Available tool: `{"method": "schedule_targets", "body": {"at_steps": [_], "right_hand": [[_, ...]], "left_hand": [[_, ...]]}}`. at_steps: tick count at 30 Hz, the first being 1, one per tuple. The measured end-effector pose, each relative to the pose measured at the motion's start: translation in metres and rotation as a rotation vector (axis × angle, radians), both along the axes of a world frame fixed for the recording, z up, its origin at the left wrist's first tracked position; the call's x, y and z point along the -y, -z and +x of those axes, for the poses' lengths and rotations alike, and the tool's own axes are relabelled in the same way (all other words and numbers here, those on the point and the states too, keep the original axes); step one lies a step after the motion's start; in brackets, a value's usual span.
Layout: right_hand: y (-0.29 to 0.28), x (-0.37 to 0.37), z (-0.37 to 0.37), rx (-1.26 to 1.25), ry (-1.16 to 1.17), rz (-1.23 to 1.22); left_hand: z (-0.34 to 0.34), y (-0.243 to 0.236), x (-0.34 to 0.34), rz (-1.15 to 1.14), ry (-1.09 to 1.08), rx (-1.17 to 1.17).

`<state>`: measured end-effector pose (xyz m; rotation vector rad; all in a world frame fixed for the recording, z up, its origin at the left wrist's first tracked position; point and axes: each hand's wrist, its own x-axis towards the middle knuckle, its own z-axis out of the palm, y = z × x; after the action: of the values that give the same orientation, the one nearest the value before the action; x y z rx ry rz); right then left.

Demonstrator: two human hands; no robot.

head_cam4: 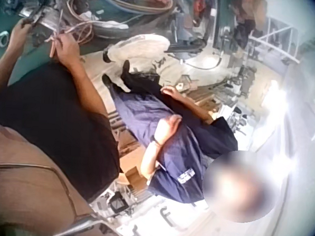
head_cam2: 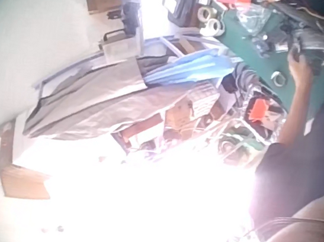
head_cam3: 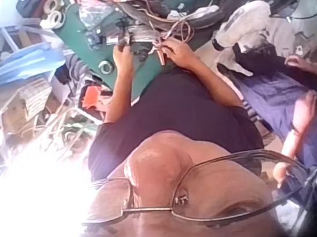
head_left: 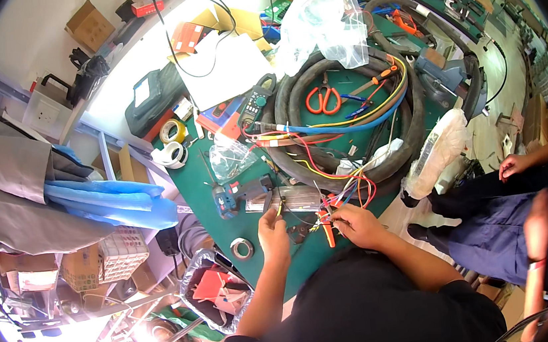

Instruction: The person uses a clamp meter and probes to test electrical wires on a workbench. They manipulate cables and connectors using their hands and tools while another person stands nearby observing.

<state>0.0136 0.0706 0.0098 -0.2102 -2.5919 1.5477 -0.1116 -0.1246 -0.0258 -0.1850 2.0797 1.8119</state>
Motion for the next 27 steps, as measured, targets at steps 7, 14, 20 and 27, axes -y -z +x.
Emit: {"method": "schedule_targets", "body": {"at_steps": [7,14,20,27], "right_hand": [[0.038,0.001,-0.009,-0.048,-0.103,0.133],[0.038,-0.003,-0.021,0.113,-0.235,0.117],[0.052,-0.010,-0.029,0.239,-0.276,0.047],[0.066,-0.024,-0.046,0.241,-0.365,-0.034]], "left_hand": [[-0.037,-0.027,-0.014,0.077,-0.005,-0.009],[-0.070,-0.021,-0.024,0.043,-0.012,-0.039],[-0.098,-0.032,-0.038,-0.072,-0.014,-0.140],[-0.155,-0.036,-0.050,-0.541,0.126,-0.468]]}}
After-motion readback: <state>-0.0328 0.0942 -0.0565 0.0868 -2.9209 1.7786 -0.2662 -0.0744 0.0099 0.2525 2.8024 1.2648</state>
